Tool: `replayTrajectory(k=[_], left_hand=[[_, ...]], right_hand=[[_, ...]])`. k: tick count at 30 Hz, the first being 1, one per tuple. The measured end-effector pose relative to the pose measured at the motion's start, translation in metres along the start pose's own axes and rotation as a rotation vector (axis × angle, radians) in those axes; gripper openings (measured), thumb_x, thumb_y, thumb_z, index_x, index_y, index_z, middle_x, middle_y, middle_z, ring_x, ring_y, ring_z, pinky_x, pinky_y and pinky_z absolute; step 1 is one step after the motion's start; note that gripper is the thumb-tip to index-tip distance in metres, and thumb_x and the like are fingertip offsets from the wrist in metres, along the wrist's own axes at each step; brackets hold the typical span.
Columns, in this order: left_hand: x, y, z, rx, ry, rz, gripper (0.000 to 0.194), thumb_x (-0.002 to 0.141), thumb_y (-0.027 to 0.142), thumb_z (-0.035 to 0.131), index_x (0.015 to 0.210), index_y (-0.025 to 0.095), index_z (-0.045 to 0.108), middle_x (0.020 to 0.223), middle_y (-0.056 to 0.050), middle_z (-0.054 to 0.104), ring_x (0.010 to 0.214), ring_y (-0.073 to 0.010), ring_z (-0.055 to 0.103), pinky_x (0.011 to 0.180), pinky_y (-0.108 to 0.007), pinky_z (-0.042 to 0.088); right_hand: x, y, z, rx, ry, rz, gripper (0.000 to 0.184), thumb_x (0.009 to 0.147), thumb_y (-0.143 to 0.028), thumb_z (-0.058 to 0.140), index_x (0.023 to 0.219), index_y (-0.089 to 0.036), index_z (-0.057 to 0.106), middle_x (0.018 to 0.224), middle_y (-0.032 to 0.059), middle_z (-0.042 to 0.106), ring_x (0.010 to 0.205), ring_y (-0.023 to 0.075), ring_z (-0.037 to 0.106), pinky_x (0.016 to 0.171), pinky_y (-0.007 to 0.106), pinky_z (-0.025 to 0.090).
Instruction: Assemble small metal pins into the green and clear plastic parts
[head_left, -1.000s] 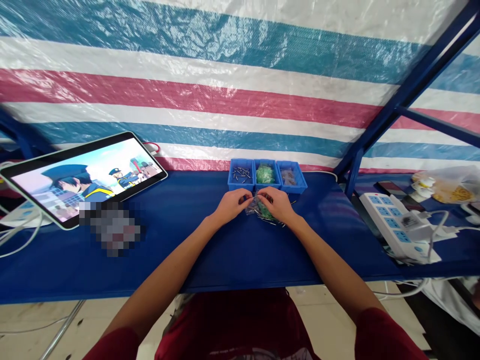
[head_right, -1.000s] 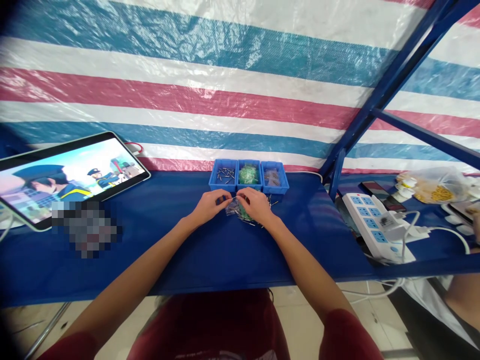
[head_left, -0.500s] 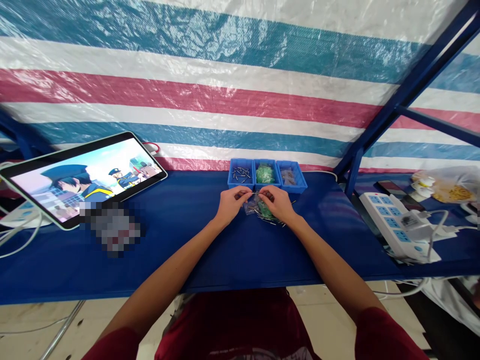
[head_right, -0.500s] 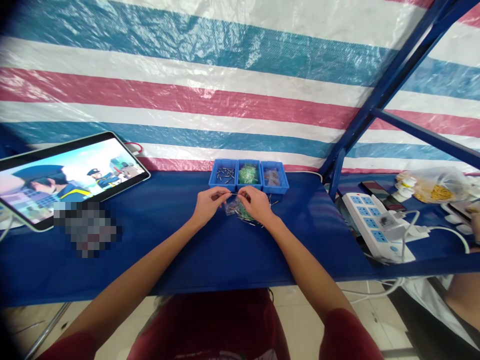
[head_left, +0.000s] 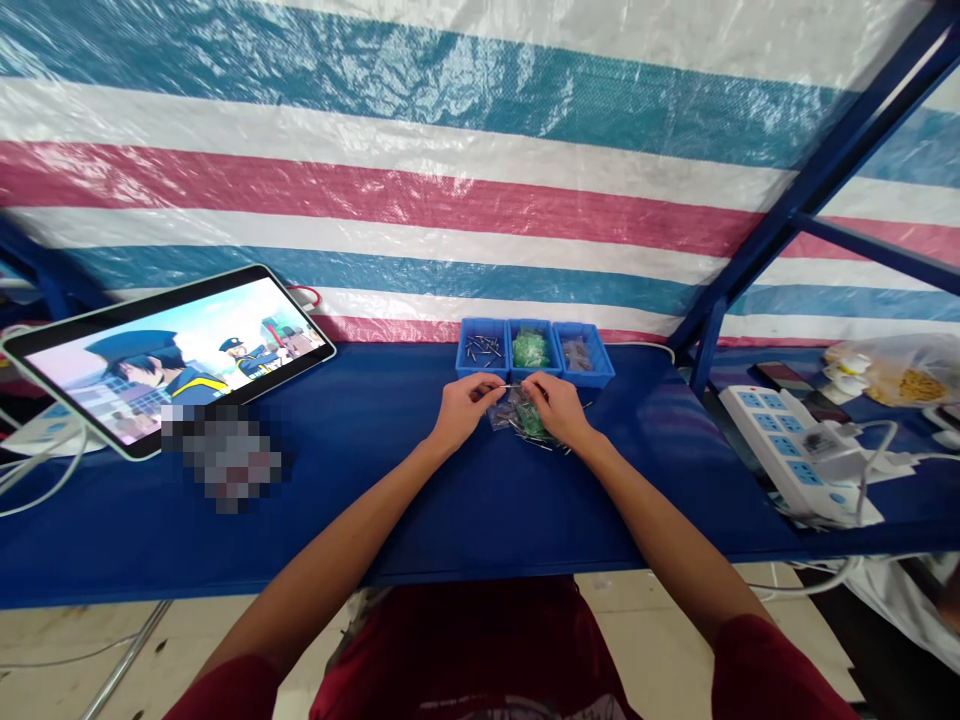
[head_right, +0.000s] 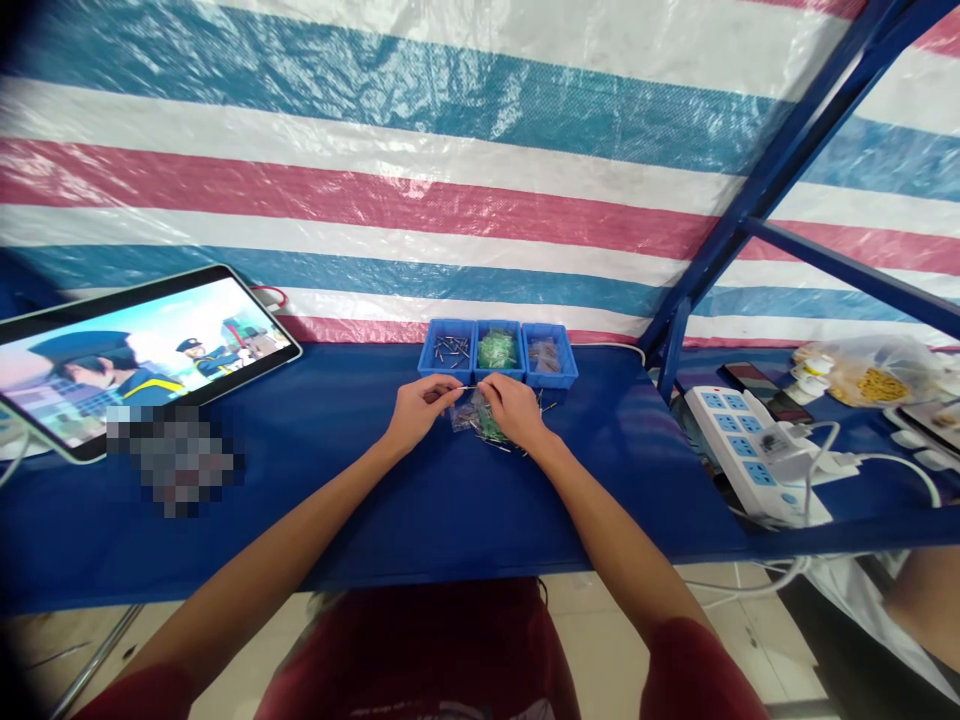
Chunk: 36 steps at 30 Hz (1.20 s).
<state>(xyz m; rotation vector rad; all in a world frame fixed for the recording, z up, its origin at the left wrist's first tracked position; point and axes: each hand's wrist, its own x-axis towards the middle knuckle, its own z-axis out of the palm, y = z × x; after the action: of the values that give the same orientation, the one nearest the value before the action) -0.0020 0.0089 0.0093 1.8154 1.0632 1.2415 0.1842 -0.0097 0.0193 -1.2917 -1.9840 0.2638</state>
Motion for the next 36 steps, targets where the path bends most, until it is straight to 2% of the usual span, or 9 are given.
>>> replayTrajectory(k=[3,7,13,20,29,33,36], left_hand=[[0.0007,-0.0017,-0.0006,0.030,-0.025,0.026,0.021,0.082,0.036,0.061,0.083,0.016,0.067,0.070,-0.001,0.065,0.057,-0.0111,0.059,0.052,-0.021,0.048],[0.0017,-0.0017,-0.0016,0.059,-0.027,0.033,0.023,0.086,0.038,0.057,0.084,0.016,0.064,0.071,0.000,0.065,0.057,-0.0111,0.060,0.053,-0.021,0.047],[0.0007,0.0012,-0.0015,0.066,-0.031,0.030,0.026,0.088,0.040,0.053,0.083,0.016,0.063,0.072,0.000,0.066,0.054,-0.0104,0.059,0.055,-0.021,0.047],[-0.0006,0.0035,-0.0006,0.066,-0.015,0.041,0.033,0.089,0.042,0.051,0.074,0.015,0.063,0.065,0.000,0.064,0.052,-0.0098,0.057,0.052,-0.020,0.046],[-0.0033,0.0066,0.0001,-0.015,0.086,0.082,0.027,0.079,0.042,0.067,0.081,0.015,0.072,0.071,-0.003,0.071,0.056,-0.0127,0.061,0.055,-0.022,0.050],[-0.0038,0.0057,0.0007,-0.013,0.095,0.105,0.025,0.078,0.040,0.068,0.084,0.016,0.072,0.075,-0.004,0.072,0.062,-0.0145,0.064,0.057,-0.023,0.052],[-0.0036,0.0059,0.0011,-0.004,0.085,0.103,0.025,0.081,0.039,0.065,0.081,0.016,0.071,0.073,-0.003,0.071,0.057,-0.0128,0.062,0.056,-0.022,0.051]], right_hand=[[-0.0001,0.0016,0.0015,0.003,-0.008,-0.008,0.034,0.096,-0.035,0.035,0.074,-0.020,0.055,0.068,0.0023,0.058,0.065,0.0153,0.054,0.066,0.026,0.039],[-0.0008,0.0037,0.0034,0.058,0.013,0.007,0.026,0.093,-0.040,0.044,0.089,-0.020,0.060,0.076,0.0035,0.063,0.066,0.0158,0.056,0.066,0.026,0.042],[-0.0024,0.0053,0.0062,0.097,0.054,-0.025,0.023,0.091,-0.037,0.048,0.094,-0.019,0.063,0.081,0.0048,0.065,0.066,0.0160,0.057,0.066,0.027,0.045],[-0.0019,0.0034,0.0056,0.104,0.050,-0.042,0.023,0.093,-0.034,0.044,0.086,-0.019,0.060,0.076,0.0039,0.063,0.066,0.0157,0.056,0.065,0.026,0.043],[-0.0017,0.0023,0.0038,0.091,0.076,-0.053,0.022,0.095,-0.032,0.042,0.084,-0.019,0.057,0.068,0.0008,0.058,0.060,0.0137,0.053,0.062,0.024,0.038],[-0.0019,0.0015,0.0036,0.085,0.072,-0.055,0.027,0.096,-0.034,0.039,0.080,-0.019,0.056,0.065,0.0001,0.057,0.057,0.0132,0.052,0.061,0.024,0.038],[-0.0019,0.0011,0.0038,0.092,0.067,-0.052,0.032,0.097,-0.036,0.037,0.077,-0.020,0.055,0.062,-0.0001,0.056,0.056,0.0130,0.052,0.060,0.024,0.038]])
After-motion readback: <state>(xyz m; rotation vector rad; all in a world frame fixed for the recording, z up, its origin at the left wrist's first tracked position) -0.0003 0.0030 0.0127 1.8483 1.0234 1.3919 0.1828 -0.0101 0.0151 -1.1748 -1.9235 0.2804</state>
